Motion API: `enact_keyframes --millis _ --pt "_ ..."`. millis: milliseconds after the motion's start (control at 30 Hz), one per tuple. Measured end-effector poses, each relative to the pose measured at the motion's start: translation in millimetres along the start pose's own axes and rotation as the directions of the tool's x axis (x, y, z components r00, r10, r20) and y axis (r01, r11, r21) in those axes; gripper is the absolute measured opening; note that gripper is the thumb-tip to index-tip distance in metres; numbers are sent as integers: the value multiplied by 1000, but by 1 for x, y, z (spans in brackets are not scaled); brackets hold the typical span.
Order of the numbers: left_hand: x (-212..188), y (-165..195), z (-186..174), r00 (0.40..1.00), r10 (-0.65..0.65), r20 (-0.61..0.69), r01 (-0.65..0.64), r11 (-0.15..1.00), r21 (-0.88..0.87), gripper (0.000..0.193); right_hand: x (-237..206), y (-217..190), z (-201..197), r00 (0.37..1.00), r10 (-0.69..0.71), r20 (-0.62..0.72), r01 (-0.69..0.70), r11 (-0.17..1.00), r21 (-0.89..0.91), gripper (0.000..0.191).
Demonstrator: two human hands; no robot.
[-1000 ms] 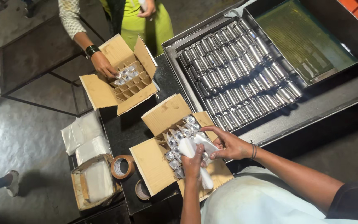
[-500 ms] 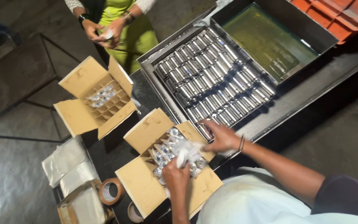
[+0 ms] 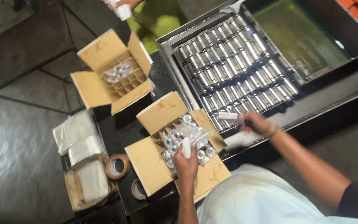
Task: The person wraps cylindrical metal parts in plastic sleeves and places them one at a time into the compartments of a partitioned cardboard box. When a box is filled, the person folds it closed and seals it with tape, then continues packing parts into another box.
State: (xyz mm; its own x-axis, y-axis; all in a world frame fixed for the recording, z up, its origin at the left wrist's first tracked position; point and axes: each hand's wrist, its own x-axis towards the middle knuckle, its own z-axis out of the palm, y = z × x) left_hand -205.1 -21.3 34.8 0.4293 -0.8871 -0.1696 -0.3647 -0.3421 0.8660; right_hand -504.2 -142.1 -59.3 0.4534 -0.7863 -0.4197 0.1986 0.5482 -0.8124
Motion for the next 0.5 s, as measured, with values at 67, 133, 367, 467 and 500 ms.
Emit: enact_keyframes --millis 67,133,367,467,500 --pt "-6 -4 1 997 50 59 -46 996 -77 25 -18 23 51 993 -44 109 65 978 -197 45" --pt "-15 -10 -1 975 58 216 -7 973 -230 22 -29 31 93 990 24 136 -10 995 -102 43" --pt "-24 -45 0 963 168 210 -98 946 -308 14 -20 -1 152 834 -340 435 539 331 -775 23" --pt "-15 -68 4 955 -77 288 245 754 -610 16 -12 18 165 894 -259 366 445 611 -655 32" --pt "-9 -80 0 952 -189 242 307 593 -744 17 -6 30 171 937 -180 300 333 723 -605 36"
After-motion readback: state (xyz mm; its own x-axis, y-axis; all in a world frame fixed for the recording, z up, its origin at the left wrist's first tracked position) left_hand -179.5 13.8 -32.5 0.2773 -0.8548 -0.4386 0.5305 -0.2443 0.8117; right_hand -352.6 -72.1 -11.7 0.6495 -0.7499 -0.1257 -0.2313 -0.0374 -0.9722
